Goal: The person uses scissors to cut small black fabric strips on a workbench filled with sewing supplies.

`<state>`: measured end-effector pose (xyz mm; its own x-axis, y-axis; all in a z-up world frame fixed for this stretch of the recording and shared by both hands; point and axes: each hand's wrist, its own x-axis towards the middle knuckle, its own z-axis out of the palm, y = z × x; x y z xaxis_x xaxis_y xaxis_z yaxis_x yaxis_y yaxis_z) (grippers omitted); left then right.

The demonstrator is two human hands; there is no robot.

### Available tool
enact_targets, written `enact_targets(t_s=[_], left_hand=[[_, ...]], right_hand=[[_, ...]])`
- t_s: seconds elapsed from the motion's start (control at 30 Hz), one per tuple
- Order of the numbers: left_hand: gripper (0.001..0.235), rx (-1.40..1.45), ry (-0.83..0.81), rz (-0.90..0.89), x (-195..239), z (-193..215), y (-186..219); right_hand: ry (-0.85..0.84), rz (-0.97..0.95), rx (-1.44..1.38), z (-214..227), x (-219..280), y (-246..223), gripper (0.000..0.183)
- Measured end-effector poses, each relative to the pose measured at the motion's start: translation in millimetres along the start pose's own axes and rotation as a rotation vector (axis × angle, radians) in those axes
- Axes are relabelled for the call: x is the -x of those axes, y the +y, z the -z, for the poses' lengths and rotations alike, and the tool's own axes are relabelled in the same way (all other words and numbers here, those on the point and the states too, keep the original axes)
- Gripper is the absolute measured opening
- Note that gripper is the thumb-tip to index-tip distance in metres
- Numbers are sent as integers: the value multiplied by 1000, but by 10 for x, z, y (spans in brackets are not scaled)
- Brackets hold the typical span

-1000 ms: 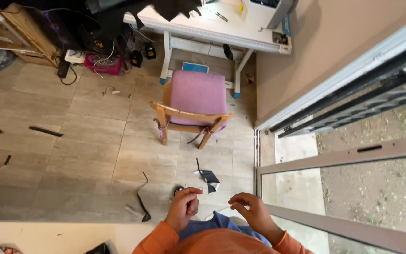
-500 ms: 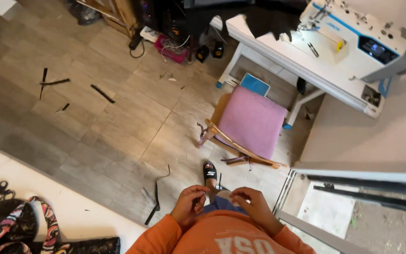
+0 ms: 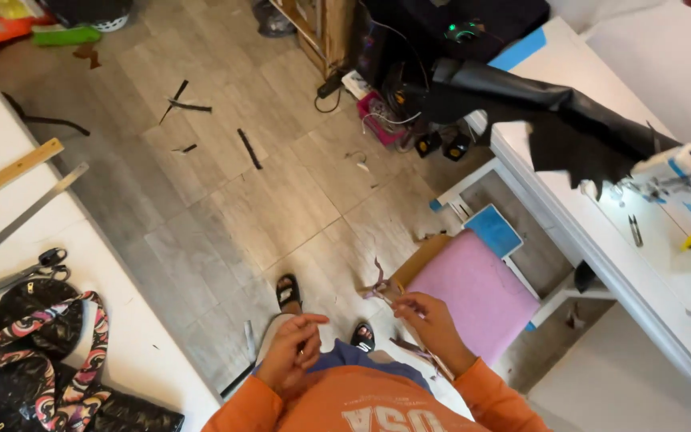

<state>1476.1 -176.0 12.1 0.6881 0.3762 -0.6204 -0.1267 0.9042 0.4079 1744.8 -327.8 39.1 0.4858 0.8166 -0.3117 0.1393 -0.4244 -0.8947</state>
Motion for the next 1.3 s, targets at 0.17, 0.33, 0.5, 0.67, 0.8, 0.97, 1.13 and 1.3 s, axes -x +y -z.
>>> enact_targets(t_s=[0.17,0.33,0.5,0.67,0.8,0.97,1.13,1.3], left_hand=[[19,46,-71,-223,-541,272,952],[18,-54,-35,-184,-1004,471,1652],[28,-309,109,-187,-1101,599,2388],[45,-304,149,-127,-1343,920,2930],[36,-166,220,-194,-1571,902,3203],[28,-153,427,-180,-1841,809,3333],[14,-396,757,-445,-2294,1197,3023],[11,-392,866,-458,-2060,1046,3124]], right_hand=[[-67,-120,-39,-489,-643,-93,18],[-162,-266,59,-1130,-1366,-616,20],[-322,-135,159,-1565,-2030,-1462,17],[-282,-108,65,-1684,-2613,-1532,17],[-286,-142,62,-1707,-3049,-1492,14],[-450,-222,17,-1782,-3822,-1230,17],[-653,-88,65,-1737,-4762,-1467,20],[-723,-15,194,-1757,-5744,-1974,21]])
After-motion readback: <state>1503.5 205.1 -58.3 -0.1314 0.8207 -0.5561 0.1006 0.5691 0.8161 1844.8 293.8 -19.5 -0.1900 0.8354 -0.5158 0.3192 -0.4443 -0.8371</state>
